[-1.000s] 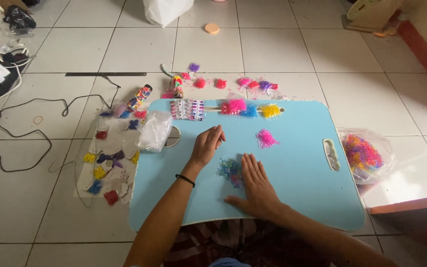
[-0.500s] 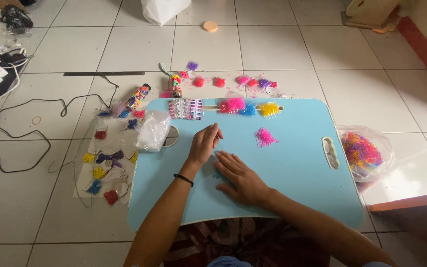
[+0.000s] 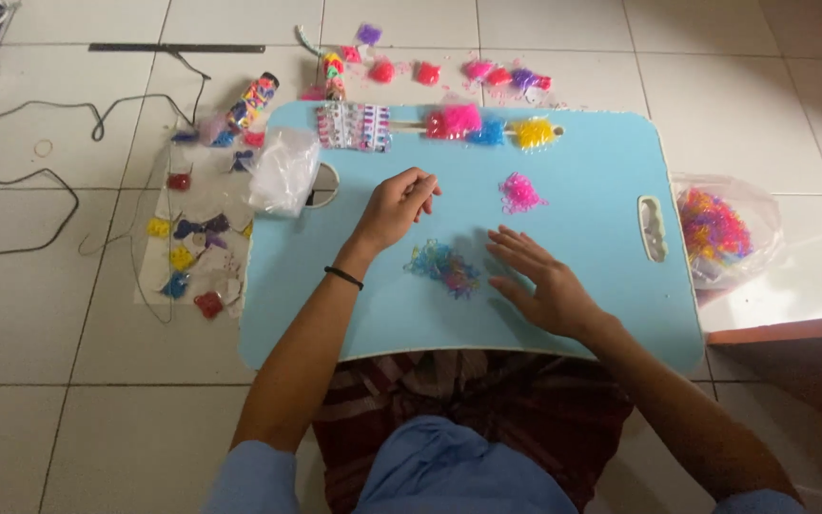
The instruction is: Sorting small, colorful rubber bands from a mixed pile into separate color groups on a small table.
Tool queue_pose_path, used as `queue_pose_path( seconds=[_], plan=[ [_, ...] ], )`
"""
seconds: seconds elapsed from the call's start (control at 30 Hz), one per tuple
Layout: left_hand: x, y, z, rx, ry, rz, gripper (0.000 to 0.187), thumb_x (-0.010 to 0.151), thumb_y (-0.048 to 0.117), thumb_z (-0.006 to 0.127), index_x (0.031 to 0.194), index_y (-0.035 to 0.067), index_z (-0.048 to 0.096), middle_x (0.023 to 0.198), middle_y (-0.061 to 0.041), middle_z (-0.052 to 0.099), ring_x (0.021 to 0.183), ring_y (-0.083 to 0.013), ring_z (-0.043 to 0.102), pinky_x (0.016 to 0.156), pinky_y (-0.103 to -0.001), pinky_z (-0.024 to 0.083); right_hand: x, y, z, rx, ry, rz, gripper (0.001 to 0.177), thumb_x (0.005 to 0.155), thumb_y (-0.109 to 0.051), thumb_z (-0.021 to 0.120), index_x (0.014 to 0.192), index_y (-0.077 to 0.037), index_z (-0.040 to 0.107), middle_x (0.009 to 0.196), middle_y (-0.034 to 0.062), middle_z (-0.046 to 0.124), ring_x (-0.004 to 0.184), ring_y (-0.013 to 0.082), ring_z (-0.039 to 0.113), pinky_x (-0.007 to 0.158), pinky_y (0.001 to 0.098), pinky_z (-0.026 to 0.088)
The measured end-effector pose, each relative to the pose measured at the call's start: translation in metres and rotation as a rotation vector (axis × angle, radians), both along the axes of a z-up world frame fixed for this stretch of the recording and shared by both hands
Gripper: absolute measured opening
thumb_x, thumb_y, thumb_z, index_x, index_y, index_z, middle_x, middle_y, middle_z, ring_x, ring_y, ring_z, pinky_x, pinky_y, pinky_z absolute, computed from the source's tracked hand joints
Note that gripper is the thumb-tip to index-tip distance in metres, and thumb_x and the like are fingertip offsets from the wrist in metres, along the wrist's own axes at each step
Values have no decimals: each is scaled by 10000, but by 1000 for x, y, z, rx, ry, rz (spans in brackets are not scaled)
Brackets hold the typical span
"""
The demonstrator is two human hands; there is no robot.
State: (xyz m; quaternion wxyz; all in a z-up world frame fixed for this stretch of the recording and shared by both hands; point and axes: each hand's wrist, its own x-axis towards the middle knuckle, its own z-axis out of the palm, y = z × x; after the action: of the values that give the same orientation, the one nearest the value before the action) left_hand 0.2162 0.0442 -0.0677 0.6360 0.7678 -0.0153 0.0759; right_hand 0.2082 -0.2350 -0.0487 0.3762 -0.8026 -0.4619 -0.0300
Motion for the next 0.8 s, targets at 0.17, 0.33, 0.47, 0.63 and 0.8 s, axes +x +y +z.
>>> queue_pose_path(
  seconds=[0.17,0.33,0.47,0.63,0.8],
  plan=[
    [-85,-8,60,476,-53,-97,257,1054,230,516,1109,48,689,1004,-183,714,981,-382,670,843,-515,545,-6,-20,-9,-113,0,24,558,962,-337,688,1423,-33,604,1525,190,543,1450,430,422,1209,599,284],
    [-142,-38,27,736,-253,44,363,1070,275,522,1356,81,633,1343,-185,569,1313,-453,513,990,-578,466,-10,-11,-19,-117,-94,40,671,959,-461,662,1513,-103,539,1580,224,457,1500,408,344,1220,632,179],
    [-135,-52,7,811,-276,30,445,1089,265,496,1512,126,501,1508,-245,408,1415,-548,343,1034,-650,402,-5,3,-18,-150,-121,58,672,960,-493,658,1502,-112,549,1553,258,475,1496,431,348,1186,703,172],
    [-108,-53,-5,1027,-248,42,418,1089,407,444,1418,181,568,1623,-169,306,1540,-437,183,1138,-638,281,29,20,-8,-37,-249,197,391,924,-390,744,1214,-129,719,1442,182,628,1394,367,549,1115,632,373],
    [-106,-53,-9,937,-230,63,431,1090,422,434,1385,142,575,1559,-167,382,1519,-435,240,1123,-634,297,46,23,-21,97,-194,244,283,910,-364,777,1082,-151,702,1386,135,665,1346,346,599,1078,588,414]
  ],
)
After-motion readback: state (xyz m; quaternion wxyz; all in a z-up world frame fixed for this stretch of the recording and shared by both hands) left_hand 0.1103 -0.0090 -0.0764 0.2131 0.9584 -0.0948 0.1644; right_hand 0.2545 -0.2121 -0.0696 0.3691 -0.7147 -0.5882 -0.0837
